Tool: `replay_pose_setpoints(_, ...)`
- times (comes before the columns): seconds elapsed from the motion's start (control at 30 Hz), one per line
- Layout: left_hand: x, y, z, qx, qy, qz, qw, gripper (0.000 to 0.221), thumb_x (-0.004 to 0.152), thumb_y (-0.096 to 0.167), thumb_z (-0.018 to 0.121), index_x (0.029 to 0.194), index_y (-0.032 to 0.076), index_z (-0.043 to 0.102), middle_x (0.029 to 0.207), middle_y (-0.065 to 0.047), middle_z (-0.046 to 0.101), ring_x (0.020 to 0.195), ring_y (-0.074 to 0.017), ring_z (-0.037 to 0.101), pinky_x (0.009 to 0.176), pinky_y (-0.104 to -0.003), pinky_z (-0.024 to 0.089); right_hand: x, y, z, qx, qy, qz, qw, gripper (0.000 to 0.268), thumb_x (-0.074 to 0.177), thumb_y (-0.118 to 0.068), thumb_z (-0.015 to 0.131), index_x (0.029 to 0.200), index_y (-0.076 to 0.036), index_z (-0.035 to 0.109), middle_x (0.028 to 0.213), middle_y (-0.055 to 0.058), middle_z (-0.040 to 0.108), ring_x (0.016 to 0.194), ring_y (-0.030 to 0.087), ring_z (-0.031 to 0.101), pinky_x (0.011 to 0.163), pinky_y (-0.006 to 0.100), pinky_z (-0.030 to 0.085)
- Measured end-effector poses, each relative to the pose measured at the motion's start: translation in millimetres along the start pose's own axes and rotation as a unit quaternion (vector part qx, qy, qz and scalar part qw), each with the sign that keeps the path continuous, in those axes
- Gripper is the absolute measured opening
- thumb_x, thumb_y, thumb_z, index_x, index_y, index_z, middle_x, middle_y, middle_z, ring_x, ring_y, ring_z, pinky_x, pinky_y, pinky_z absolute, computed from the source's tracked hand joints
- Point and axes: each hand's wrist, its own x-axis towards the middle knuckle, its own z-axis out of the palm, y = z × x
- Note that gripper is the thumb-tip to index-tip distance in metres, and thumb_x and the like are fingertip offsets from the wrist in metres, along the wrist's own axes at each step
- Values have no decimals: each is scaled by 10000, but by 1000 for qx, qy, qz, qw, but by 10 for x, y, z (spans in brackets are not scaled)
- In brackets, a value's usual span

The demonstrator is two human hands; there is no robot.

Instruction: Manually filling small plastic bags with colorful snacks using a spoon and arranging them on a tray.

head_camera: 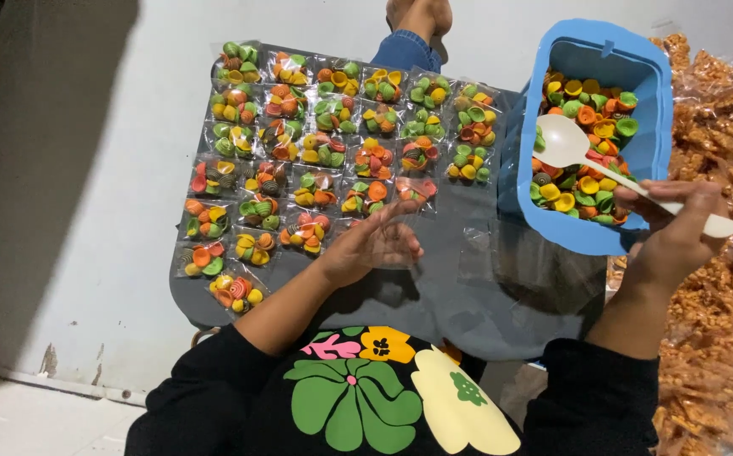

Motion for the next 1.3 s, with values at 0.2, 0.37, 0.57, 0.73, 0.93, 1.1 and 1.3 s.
replay_pose_setpoints(0.2, -12, 25, 37, -7, 9, -1, 1000, 691, 1037, 523, 468, 1575, 110, 336, 1112, -115, 661, 1113, -274, 658, 1015, -490, 504, 52, 33, -157, 54, 42, 23, 997, 385, 1112, -433, 456, 940, -113, 580, 973, 70, 682, 767, 203, 735, 762, 266, 669)
replay_pose_setpoints(0.37, -22, 99, 147, 3, 19, -12, 1000, 713, 1018, 527, 479, 1583, 116, 333, 1113, -114, 662, 1117, -280, 648, 1016, -490, 480, 2, -98, -177, 28, 70, 28, 997, 382, 1113, -414, 419, 921, -134, 594, 909, 46, 694, 776, 192, 762, 702, 236, 607)
replay_pose_setpoints(0.57, -23, 120, 226, 55, 52, -3, 997, 660, 1027, 511, 459, 1534, 92, 403, 1104, -110, 687, 1117, -265, 671, 1030, -455, 513, -34, -81, -340, 55, 50, -12, 997, 354, 1158, -345, 386, 964, -128, 588, 921, 75, 689, 774, 217, 746, 727, 272, 666)
replay_pose_setpoints(0.73, 0, 120, 203, 114, 47, 12, 992, 709, 1025, 536, 430, 1559, 73, 375, 1130, -105, 680, 1143, -251, 663, 1061, -451, 504, -187, -149, -360, 119, 40, -10, 992, 395, 1131, -440, 515, 942, -115, 636, 895, 73, 677, 755, 234, 742, 743, 281, 710)
replay_pose_setpoints(0.93, 31, 64, 151, 199, 54, 0, 978, 858, 966, 636, 417, 1613, 94, 264, 1206, -122, 661, 1158, -254, 663, 1054, -428, 532, -379, -88, -185, 137, -105, -40, 984, 364, 1231, -314, 320, 995, -151, 542, 941, 38, 628, 868, 154, 725, 734, 234, 691)
replay_pose_setpoints(1.1, 25, 59, 156, 238, 43, 12, 970, 846, 971, 630, 417, 1613, 98, 275, 1172, -114, 684, 1155, -232, 665, 1057, -412, 536, -627, -343, 155, -201, -123, -324, 916, 270, 1066, 218, 782, 992, 65, 572, 1016, 199, 688, 906, 272, 726, 708, 296, 644)
replay_pose_setpoints(1.3, 29, -13, 32, 213, 43, 1, 976, 1031, 890, 674, 531, 1629, 59, 158, 1266, -215, 645, 1176, -311, 667, 1024, -431, 552, -987, -833, 342, 6, -214, -97, 972, 331, 1134, -222, 341, 975, -20, 549, 1052, 168, 633, 896, 270, 706, 860, 385, 679)
